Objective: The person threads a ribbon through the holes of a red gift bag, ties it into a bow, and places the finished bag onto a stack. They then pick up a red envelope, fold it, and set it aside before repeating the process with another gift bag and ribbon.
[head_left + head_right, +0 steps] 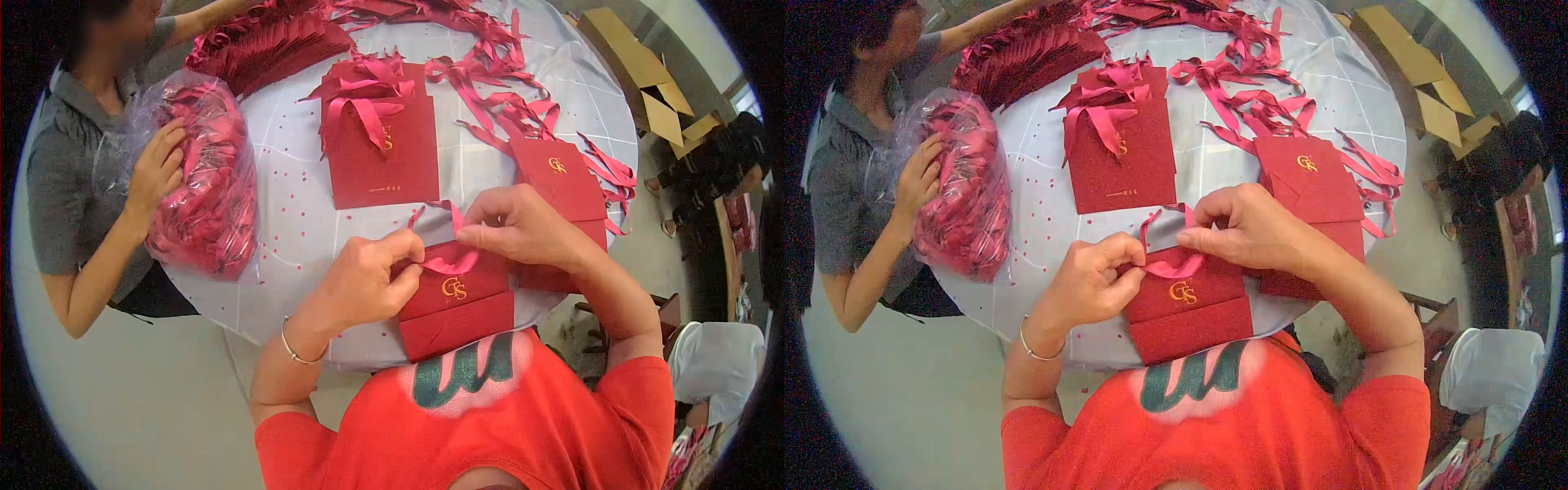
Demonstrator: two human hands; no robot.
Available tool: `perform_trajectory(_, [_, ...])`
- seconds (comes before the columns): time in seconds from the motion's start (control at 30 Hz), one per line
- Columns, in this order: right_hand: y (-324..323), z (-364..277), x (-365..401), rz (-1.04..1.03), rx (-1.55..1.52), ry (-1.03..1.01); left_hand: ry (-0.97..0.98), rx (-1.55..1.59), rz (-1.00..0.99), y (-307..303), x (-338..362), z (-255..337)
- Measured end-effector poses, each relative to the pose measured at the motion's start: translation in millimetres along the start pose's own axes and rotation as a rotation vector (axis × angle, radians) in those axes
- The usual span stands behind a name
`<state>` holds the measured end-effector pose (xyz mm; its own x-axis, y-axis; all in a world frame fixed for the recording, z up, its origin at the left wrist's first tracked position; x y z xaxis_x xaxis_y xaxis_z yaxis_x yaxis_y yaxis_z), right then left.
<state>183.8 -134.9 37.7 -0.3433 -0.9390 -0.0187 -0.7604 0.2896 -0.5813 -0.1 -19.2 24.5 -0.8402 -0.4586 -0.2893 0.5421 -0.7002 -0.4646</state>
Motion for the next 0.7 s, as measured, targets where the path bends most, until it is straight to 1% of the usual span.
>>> perform_trajectory(0.03, [4,2,0,-0.076,-0.083,0.039,-0.009,-0.003,-0.053,-2,-1,3])
perform_trajectory(0.07, [5,3,-1,-0.079,-0.085,0.04,-0.019,-0.007,-0.107,-3,-1,5])
perform_trajectory(0.1, [6,3,-3,-0.105,-0.052,-0.005,-0.022,-0.007,-0.108,-6,-3,7])
perform_trajectory(0.13, [7,3,-5,-0.131,-0.019,-0.05,-0.052,-0.026,-0.162,-8,-4,7])
perform_trajectory(0.17, [8,5,-7,-0.133,-0.022,-0.048,-0.083,-0.044,-0.217,-8,-4,7])
perform_trajectory(0.2, [8,8,-8,-0.08,-0.061,0.001,-0.085,-0.044,-0.217,-5,-3,2])
perform_trajectory(0.23, [8,11,-10,-0.026,-0.099,0.047,-0.082,0.04,-0.164,-1,-2,-5])
perform_trajectory(0.27, [8,12,-11,-0.026,-0.097,0.045,-0.076,0.124,-0.111,2,-1,-12])
perform_trajectory(0.33, [4,17,-16,0.067,-0.097,0.089,-0.044,0.121,-0.096,5,1,-17])
perform_trajectory(0.37, [2,15,-18,0.044,-0.067,0.163,-0.011,0.119,-0.083,6,1,-17])
perform_trajectory(0.4, [1,12,-21,0.048,-0.066,0.165,-0.008,0.12,-0.086,5,0,-14])
perform_trajectory(0.47, [2,11,-27,-0.022,0.021,0.24,-0.162,0.119,-0.101,3,0,-9])
perform_trajectory(0.5, [3,13,-31,-0.02,0.02,0.237,-0.16,0.116,-0.1,2,-1,-7])
perform_trajectory(0.57, [10,17,-40,-0.061,0.238,0.039,-0.196,0.055,-0.142,1,-1,-6])
perform_trajectory(0.6, [13,18,-45,-0.06,0.239,0.038,-0.194,0.056,-0.141,1,-1,-6])
perform_trajectory(0.67, [22,20,-51,-0.15,0.482,0.002,-0.017,0.009,-0.113,2,-2,-3])
perform_trajectory(0.7, [26,25,-52,-0.147,0.484,-0.001,-0.013,0.008,-0.111,3,0,-6])
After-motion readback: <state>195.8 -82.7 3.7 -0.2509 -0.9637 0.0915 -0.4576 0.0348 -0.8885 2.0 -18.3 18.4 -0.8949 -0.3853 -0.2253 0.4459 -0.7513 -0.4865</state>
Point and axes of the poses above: each hand's wrist, its own x-axis away from the middle knuckle, its own y-axis out of the palm, z = x × y, the point moved 3 cm from there along -x, towards the middle knuckle, and after that the axes turned 10 degrees about z, right-handed, at the moved point
